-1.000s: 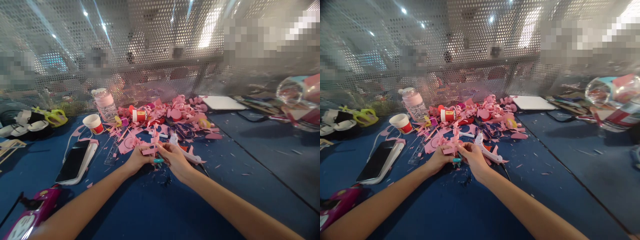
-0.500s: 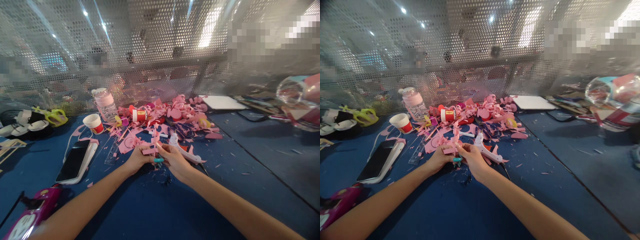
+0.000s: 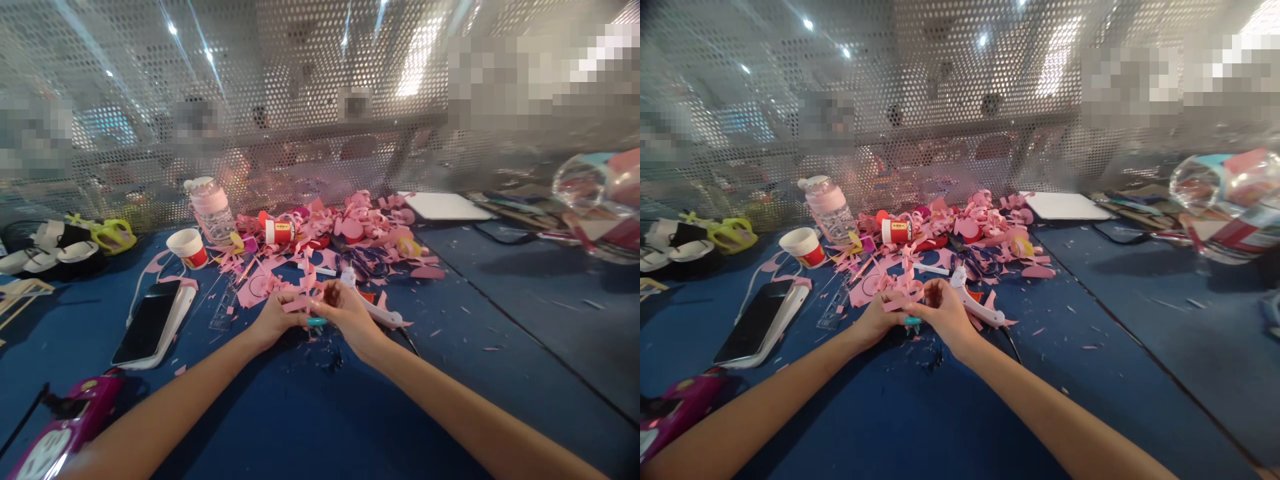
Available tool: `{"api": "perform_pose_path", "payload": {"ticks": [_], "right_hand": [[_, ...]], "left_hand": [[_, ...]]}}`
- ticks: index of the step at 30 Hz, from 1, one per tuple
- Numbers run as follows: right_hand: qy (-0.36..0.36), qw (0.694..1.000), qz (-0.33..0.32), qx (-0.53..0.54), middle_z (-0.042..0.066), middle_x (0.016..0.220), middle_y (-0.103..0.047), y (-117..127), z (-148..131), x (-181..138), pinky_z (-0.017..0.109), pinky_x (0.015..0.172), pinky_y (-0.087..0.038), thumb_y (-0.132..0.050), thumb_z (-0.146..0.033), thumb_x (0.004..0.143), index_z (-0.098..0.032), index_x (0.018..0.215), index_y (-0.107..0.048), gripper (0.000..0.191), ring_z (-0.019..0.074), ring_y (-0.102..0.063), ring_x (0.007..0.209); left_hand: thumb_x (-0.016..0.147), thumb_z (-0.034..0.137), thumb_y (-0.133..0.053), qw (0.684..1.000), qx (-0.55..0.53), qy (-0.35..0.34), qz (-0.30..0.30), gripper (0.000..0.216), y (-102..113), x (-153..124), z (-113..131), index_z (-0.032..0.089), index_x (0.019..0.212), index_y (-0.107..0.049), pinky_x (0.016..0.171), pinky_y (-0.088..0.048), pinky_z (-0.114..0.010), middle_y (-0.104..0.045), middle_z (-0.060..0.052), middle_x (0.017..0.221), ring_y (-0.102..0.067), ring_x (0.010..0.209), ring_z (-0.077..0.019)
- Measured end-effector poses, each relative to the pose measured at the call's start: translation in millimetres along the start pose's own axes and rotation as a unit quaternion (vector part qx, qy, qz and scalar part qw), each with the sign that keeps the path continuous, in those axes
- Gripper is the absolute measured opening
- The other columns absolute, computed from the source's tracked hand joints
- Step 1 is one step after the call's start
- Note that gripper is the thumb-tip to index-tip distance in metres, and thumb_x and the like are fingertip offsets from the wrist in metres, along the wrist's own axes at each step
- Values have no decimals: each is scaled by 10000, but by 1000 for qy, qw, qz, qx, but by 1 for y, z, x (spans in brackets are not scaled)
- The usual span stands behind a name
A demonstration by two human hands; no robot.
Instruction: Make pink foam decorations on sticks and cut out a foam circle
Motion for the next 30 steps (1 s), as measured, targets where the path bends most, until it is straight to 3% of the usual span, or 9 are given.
{"api": "perform_pose_path", "payload": {"ticks": [2, 7, 16, 22, 26, 30], "right_hand": [[18, 999, 7, -37, -56, 651, -466, 3, -2, 1, 234, 545, -341, -810, -328, 461, -190, 751, -478, 461, 89, -435, 590], [31, 995, -2, -94, -66, 597, -435, 2, -2, 2, 247, 519, -338, -789, -334, 495, -203, 731, -476, 414, 98, -420, 549], [3, 998, -14, -57, -47, 649, -486, -4, 3, -2, 242, 536, -372, -793, -310, 484, -193, 716, -486, 402, 94, -445, 574], [12, 999, 0, -48, -50, 596, -490, -2, 4, 0, 249, 516, -375, -779, -370, 506, -197, 695, -477, 396, 100, -465, 535], [19, 999, 15, -36, -38, 618, -512, 4, 6, 4, 256, 529, -393, -777, -401, 504, -194, 750, -512, 416, 115, -487, 565], [21, 999, 6, -43, -36, 646, -524, 4, 5, 4, 259, 561, -404, -775, -367, 522, -185, 841, -550, 430, 118, -496, 598]], "left_hand": [[506, 187, -783, 1000, -3, 7, -3, 191, 0, 0, -2, 124, 600, -630, 495, -479, -230, -614, 31, 538, -552, 467, -93], [439, 184, -812, 1000, 23, 9, 0, 249, 1, -1, -1, 113, 508, -584, 475, -416, -184, -570, 44, 489, -514, 458, -64], [457, 230, -808, 998, 64, 10, -17, 259, -7, -4, 6, 108, 463, -580, 475, -397, -201, -555, 33, 467, -480, 447, -62], [416, 182, -824, 1000, 19, 22, -6, 262, -5, -3, 0, 112, 584, -635, 536, -480, -225, -622, 23, 561, -564, 508, -91], [496, 227, -800, 999, -20, 25, -2, 287, -4, -2, -5, 127, 726, -661, 528, -506, -245, -641, 18, 582, -575, 489, -98], [515, 231, -792, 999, -31, 23, -5, 249, -4, -2, -7, 124, 699, -662, 508, -504, -237, -646, 11, 573, -580, 477, -100]]}}
Point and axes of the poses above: each hand's wrist, its own x-axis towards the middle knuckle, its own y-axis out of the back of the hand, z = x × y, the point moved 9 cm from there along x, towards the middle knuckle
